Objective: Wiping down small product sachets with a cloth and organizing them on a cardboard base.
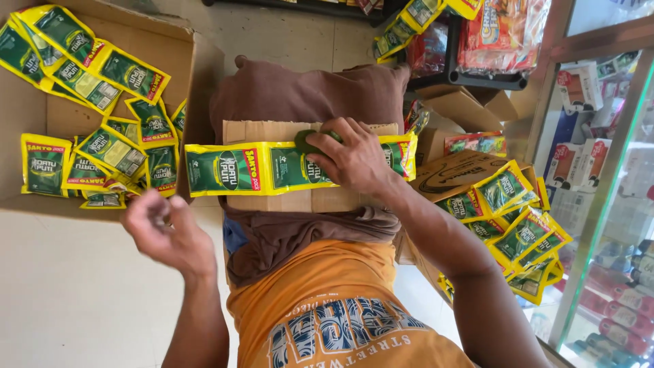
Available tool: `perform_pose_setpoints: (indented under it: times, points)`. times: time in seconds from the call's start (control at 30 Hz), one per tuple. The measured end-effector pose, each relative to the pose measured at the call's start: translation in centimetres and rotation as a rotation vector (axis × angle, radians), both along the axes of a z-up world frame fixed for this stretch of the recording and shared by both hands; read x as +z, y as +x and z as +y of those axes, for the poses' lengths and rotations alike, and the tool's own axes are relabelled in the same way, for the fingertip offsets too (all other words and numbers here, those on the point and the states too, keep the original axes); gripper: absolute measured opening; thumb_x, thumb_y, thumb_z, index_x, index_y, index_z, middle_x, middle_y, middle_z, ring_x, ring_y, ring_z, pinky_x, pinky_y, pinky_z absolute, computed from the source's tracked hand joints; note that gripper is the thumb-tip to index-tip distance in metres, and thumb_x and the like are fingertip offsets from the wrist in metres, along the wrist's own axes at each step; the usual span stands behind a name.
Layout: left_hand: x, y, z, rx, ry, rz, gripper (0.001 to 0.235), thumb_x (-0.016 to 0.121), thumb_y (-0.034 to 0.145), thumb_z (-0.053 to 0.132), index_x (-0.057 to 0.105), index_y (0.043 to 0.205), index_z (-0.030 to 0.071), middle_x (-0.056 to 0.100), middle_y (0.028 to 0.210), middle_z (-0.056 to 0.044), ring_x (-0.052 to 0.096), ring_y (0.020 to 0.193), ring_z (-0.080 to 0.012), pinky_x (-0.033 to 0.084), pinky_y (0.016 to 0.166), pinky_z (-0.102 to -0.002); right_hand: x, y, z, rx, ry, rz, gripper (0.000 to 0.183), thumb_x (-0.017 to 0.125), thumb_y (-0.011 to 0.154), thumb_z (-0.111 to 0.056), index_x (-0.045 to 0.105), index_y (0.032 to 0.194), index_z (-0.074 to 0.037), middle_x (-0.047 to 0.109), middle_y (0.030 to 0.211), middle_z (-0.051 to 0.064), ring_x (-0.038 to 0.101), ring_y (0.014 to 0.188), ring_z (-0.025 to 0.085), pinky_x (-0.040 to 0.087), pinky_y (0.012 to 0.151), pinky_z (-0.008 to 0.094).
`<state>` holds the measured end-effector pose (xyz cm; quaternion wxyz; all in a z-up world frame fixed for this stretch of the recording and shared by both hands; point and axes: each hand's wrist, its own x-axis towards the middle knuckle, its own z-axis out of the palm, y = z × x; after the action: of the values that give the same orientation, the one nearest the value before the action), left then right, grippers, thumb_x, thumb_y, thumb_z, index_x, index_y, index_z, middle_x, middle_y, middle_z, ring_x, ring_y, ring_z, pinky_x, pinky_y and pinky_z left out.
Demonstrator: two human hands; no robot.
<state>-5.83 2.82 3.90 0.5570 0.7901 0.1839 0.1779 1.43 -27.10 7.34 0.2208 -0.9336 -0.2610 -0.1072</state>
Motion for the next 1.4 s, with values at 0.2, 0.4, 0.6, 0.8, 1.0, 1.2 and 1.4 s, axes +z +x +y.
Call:
perform_pose_setpoints:
  times: [0.2, 0.4, 0.6, 0.8, 1.0, 1.2, 1.4]
  points:
    - [6.6, -2.3, -11.4, -0.876, 0.247, -0.226, 0.03, 0.072, 0.084, 0.019, 0.075, 0.112, 0.029, 0.072, 0.105, 0.007, 0.071, 0.095, -0.0183, 0.055, 0.085, -0.036, -0.1, 0.1, 0.2, 0.03, 0.059, 0.042, 0.029, 0.059, 0.103, -0.044, 0.069, 0.119, -0.023, 0.056, 0.103, 0.004, 0.063, 0.081, 0.03, 0.052, 0.066, 0.042]
    - [3.8, -3.0, -15.7, -1.429, 0.452, -0.076, 0.035, 0.051, 0.087, 0.009, 0.067, 0.118, 0.005, 0.062, 0.096, -0.015, 0.065, 0.085, -0.0364, 0.052, 0.07, -0.048, 0.2, 0.1, -0.2, 0.021, 0.066, 0.081, 0.027, 0.062, 0.103, -0.041, 0.068, 0.12, -0.022, 0.055, 0.102, 0.005, 0.064, 0.084, 0.033, 0.054, 0.07, 0.044]
    - [2.4, -5.5, -16.2, -1.418, 0.715, 0.153, 0.041, 0.055, 0.088, 0.024, 0.069, 0.123, 0.007, 0.064, 0.099, -0.018, 0.064, 0.086, -0.0394, 0.05, 0.069, -0.05, 0.3, -0.2, -0.4, 0.015, 0.067, 0.071, 0.026, 0.062, 0.103, -0.04, 0.068, 0.119, -0.02, 0.055, 0.101, 0.006, 0.064, 0.082, 0.032, 0.053, 0.069, 0.044]
    - [2.7, -5.4, -15.4, -1.348, 0.823, 0.257, 0.049, 0.05, 0.093, 0.04, 0.066, 0.124, 0.006, 0.063, 0.092, -0.018, 0.061, 0.082, -0.0398, 0.043, 0.069, -0.051, 0.0, -0.1, -0.2, 0.024, 0.073, 0.079, 0.025, 0.064, 0.102, -0.04, 0.068, 0.118, -0.021, 0.054, 0.1, 0.004, 0.063, 0.083, 0.032, 0.053, 0.068, 0.043]
    - [3.2, -5.0, -14.4, -1.223, 0.759, 0.116, 0.049, 0.051, 0.091, 0.04, 0.068, 0.121, 0.005, 0.063, 0.09, -0.016, 0.061, 0.09, -0.0364, 0.043, 0.075, -0.049, 0.0, 0.0, -0.3, 0.019, 0.071, 0.078, 0.026, 0.064, 0.102, -0.041, 0.068, 0.118, -0.021, 0.054, 0.1, 0.005, 0.064, 0.084, 0.032, 0.053, 0.069, 0.044]
    - [3.9, -4.5, -15.0, -1.325, 0.653, -0.088, 0.044, 0.053, 0.089, 0.02, 0.063, 0.13, 0.009, 0.059, 0.087, -0.014, 0.061, 0.084, -0.0348, 0.045, 0.068, -0.046, 0.2, 0.0, -0.1, 0.011, 0.082, 0.078, 0.025, 0.064, 0.102, -0.041, 0.068, 0.116, -0.02, 0.054, 0.099, 0.005, 0.064, 0.082, 0.033, 0.053, 0.068, 0.045]
    - [3.2, -4.8, -15.4, -1.406, 0.757, 0.152, 0.049, 0.048, 0.094, 0.028, 0.064, 0.134, 0.006, 0.066, 0.09, -0.018, 0.064, 0.08, -0.0365, 0.044, 0.067, -0.049, -0.1, -0.2, -0.2, 0.005, 0.073, 0.088, 0.026, 0.063, 0.102, -0.043, 0.068, 0.119, -0.023, 0.054, 0.1, 0.003, 0.064, 0.082, 0.032, 0.053, 0.069, 0.044]
